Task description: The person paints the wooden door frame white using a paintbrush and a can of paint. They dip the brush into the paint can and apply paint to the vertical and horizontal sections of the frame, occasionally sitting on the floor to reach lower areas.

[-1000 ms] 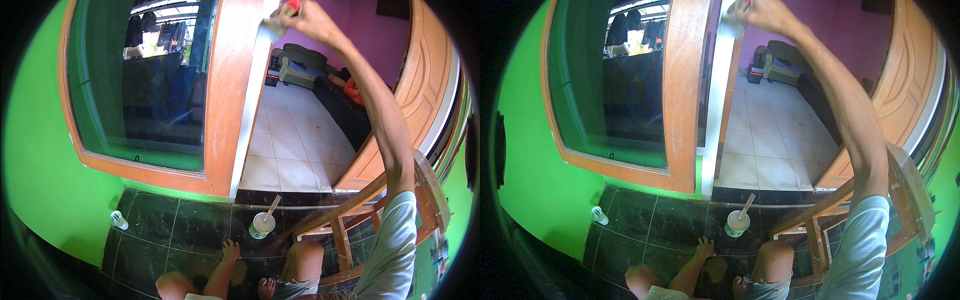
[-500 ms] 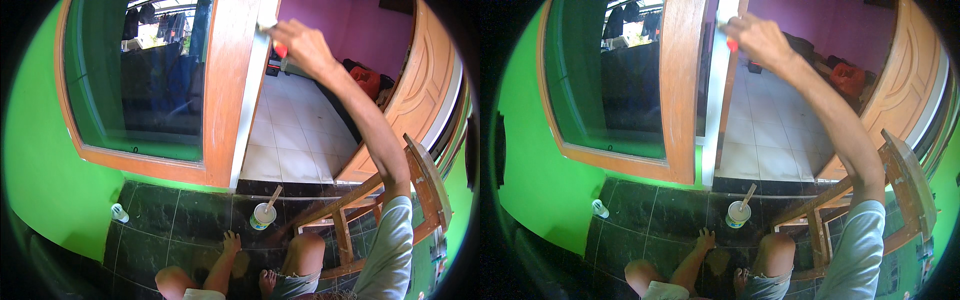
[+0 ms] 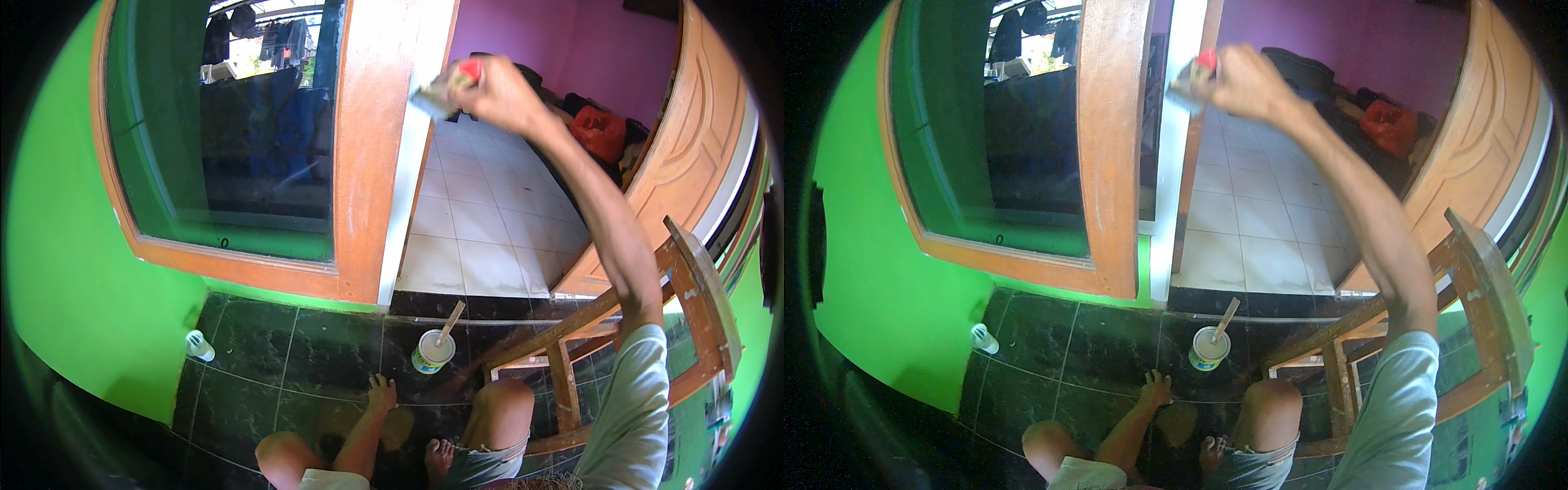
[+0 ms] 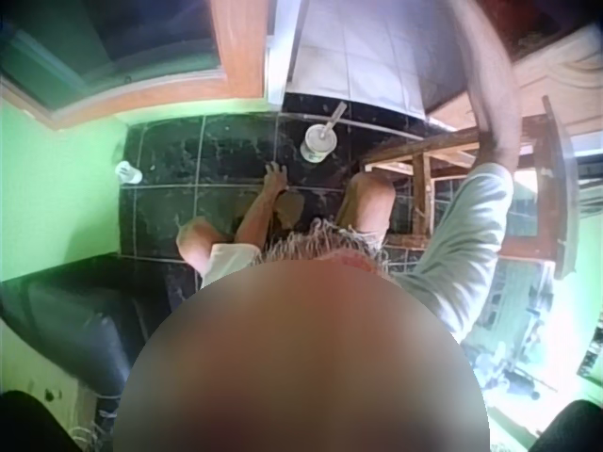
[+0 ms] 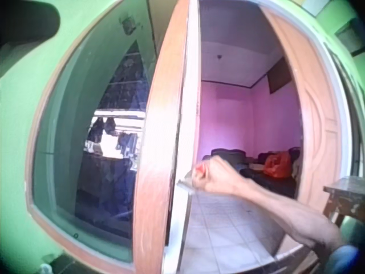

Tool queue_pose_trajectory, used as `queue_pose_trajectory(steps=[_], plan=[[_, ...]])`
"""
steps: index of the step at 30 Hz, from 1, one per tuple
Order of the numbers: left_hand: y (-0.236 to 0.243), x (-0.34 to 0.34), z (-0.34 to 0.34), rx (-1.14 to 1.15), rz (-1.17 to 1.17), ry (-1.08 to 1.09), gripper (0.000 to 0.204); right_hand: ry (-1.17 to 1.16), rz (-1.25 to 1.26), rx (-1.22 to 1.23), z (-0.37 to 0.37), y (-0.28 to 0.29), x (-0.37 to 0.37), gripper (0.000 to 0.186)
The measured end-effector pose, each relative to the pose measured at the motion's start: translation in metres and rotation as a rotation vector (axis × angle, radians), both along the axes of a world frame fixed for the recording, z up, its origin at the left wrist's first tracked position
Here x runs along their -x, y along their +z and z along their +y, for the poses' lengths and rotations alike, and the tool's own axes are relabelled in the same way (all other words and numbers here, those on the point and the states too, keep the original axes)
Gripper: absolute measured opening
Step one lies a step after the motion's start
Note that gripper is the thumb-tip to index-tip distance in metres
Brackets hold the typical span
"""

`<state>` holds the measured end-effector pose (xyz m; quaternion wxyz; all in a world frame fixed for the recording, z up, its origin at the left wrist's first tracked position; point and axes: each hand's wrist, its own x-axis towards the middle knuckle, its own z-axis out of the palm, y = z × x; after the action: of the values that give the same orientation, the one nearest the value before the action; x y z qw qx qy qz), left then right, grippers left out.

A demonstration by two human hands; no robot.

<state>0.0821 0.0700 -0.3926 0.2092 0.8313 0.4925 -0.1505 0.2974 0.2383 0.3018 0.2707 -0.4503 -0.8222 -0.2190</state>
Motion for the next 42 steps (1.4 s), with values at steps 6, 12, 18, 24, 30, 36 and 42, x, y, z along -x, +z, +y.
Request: queue_pose_trajectory(steps=[6,12,18,24,30,36,42], plan=[[0.006,0.023,-0.008,-0.025,-0.026,0.083,0.094,-0.157,0.09,-0.193,-0.002,0.091,0.03,0.018],[0.003,-0.006,-0.004,-0.071,-0.102,0.024,0.094,-0.03,-0.237,-0.812,-0.016,0.092,0.019,0.011],[0.016,0.009,-0.004,0.03,-0.029,0.053,0.093,-0.08,-0.456,-0.664,0.001,-0.037,0.015,0.051],[0.002,-0.002,-0.002,-0.025,0.018,-0.02,0.099,0.004,-0.437,-0.505,-0.015,-0.119,0.009,0.041],[-0.001,0.001,0.0,0.024,0.001,0.006,0.101,0.139,-0.24,-0.067,-0.031,-0.135,0.017,0.031],[-0.007,-0.004,-0.007,-0.091,-0.115,0.023,0.093,-0.144,0.039,0.184,-0.022,-0.028,0.01,0.021],[-0.003,-0.002,0.004,0.002,-0.056,0.036,0.092,-0.135,0.076,-0.032,-0.002,0.095,0.002,0.028]])
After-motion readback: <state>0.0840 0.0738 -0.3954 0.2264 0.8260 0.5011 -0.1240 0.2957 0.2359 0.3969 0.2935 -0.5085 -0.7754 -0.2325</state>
